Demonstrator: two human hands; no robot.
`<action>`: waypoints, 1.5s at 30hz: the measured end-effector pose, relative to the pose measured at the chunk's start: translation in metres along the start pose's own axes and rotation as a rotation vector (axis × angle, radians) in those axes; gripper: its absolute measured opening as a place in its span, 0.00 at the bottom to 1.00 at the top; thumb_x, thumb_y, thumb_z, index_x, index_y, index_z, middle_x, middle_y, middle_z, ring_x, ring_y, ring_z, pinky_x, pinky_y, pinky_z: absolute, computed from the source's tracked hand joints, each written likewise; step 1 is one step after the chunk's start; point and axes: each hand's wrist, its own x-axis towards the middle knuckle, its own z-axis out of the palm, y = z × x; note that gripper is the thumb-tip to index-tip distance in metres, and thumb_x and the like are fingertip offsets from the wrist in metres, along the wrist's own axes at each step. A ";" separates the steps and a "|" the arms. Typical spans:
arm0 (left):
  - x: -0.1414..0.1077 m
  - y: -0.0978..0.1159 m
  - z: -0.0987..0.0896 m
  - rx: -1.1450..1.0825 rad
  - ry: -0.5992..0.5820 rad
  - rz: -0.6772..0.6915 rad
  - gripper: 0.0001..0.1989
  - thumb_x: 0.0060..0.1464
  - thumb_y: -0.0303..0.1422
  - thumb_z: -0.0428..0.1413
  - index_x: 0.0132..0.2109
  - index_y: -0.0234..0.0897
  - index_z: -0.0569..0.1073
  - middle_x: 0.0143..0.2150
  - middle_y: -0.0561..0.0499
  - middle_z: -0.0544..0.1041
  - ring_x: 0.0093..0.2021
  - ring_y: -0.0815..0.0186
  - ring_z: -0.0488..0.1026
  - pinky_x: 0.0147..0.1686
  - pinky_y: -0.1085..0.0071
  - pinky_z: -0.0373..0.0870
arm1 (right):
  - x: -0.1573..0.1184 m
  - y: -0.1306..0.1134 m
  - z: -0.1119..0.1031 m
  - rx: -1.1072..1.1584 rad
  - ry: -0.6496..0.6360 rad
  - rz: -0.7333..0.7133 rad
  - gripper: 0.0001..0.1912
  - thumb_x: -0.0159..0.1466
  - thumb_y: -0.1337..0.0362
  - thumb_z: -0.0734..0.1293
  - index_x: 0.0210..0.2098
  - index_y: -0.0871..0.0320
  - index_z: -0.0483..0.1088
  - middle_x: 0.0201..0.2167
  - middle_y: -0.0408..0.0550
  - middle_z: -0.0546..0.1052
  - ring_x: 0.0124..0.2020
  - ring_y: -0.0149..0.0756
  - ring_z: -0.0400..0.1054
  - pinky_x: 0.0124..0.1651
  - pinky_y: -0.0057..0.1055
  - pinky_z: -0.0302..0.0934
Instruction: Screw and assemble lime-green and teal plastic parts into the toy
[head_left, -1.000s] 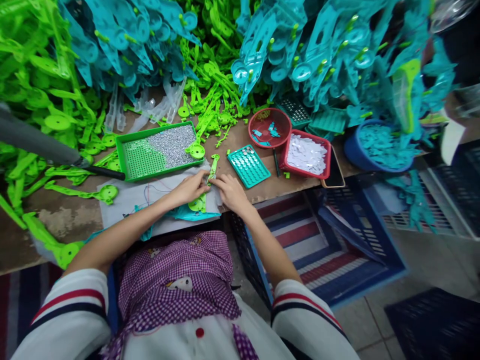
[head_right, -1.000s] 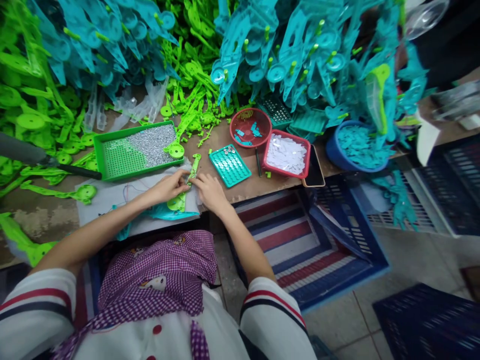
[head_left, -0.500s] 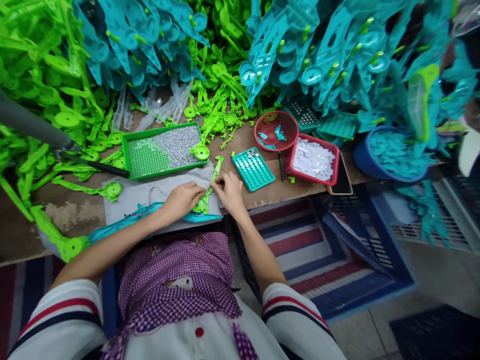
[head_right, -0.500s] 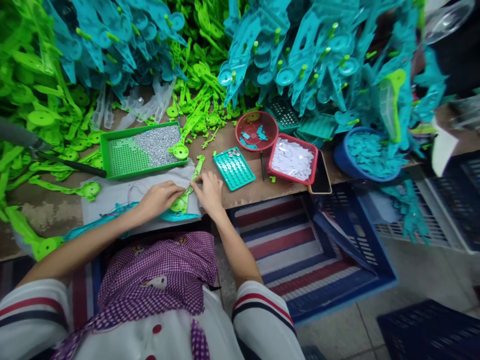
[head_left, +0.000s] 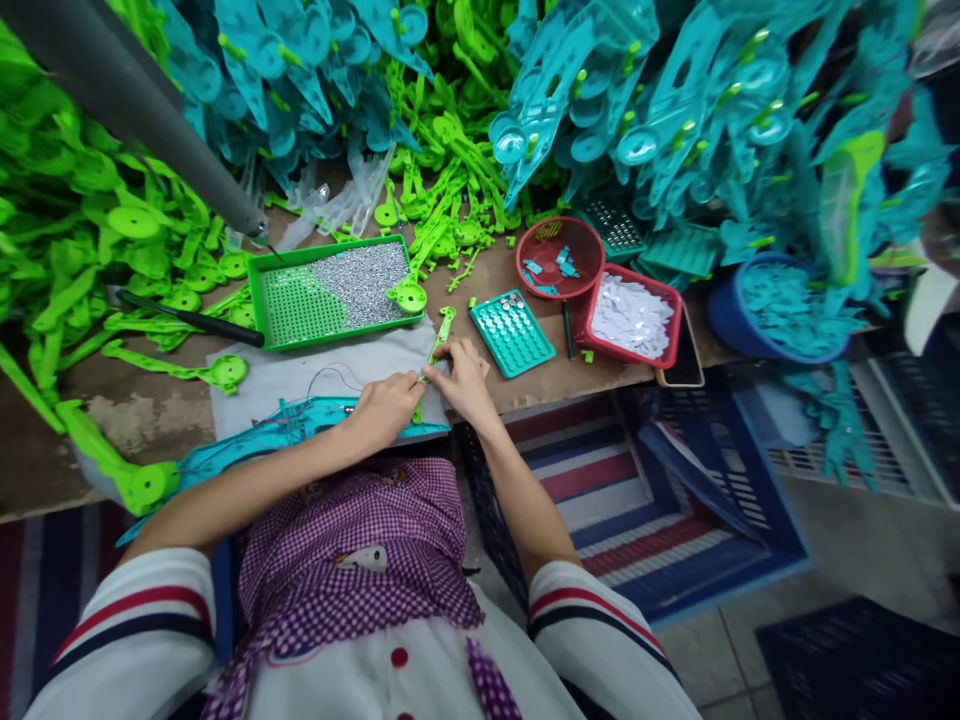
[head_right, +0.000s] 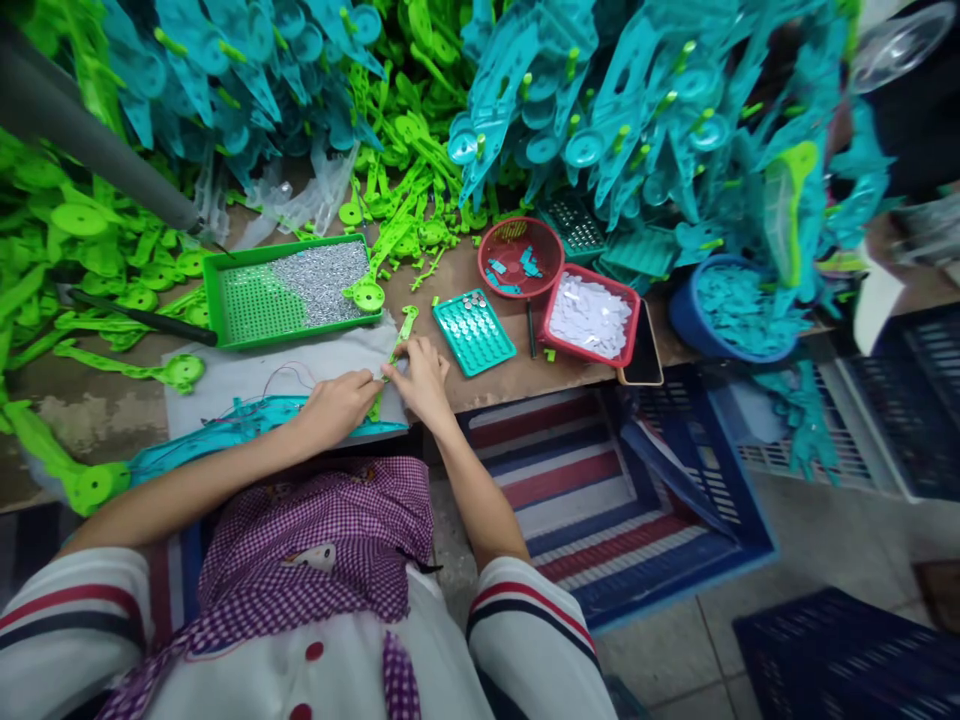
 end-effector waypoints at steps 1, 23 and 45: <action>0.000 0.001 -0.001 0.017 -0.012 0.001 0.16 0.66 0.25 0.44 0.53 0.35 0.72 0.45 0.42 0.73 0.49 0.57 0.72 0.39 0.68 0.72 | 0.000 0.000 -0.001 0.007 -0.020 -0.003 0.15 0.66 0.50 0.62 0.42 0.53 0.70 0.48 0.50 0.73 0.52 0.45 0.65 0.55 0.44 0.53; -0.052 -0.022 0.003 0.064 0.157 0.111 0.17 0.63 0.22 0.47 0.55 0.34 0.71 0.45 0.42 0.74 0.44 0.59 0.74 0.39 0.66 0.74 | -0.042 -0.003 0.015 -0.068 0.054 -0.262 0.17 0.71 0.57 0.58 0.48 0.53 0.76 0.52 0.51 0.79 0.57 0.39 0.71 0.62 0.44 0.56; -0.053 -0.040 -0.010 -0.046 0.095 0.168 0.17 0.63 0.24 0.46 0.53 0.35 0.74 0.45 0.44 0.73 0.36 0.64 0.73 0.32 0.70 0.69 | -0.035 -0.008 0.017 -0.220 0.063 -0.252 0.13 0.70 0.56 0.60 0.41 0.53 0.75 0.49 0.47 0.80 0.52 0.38 0.72 0.59 0.42 0.52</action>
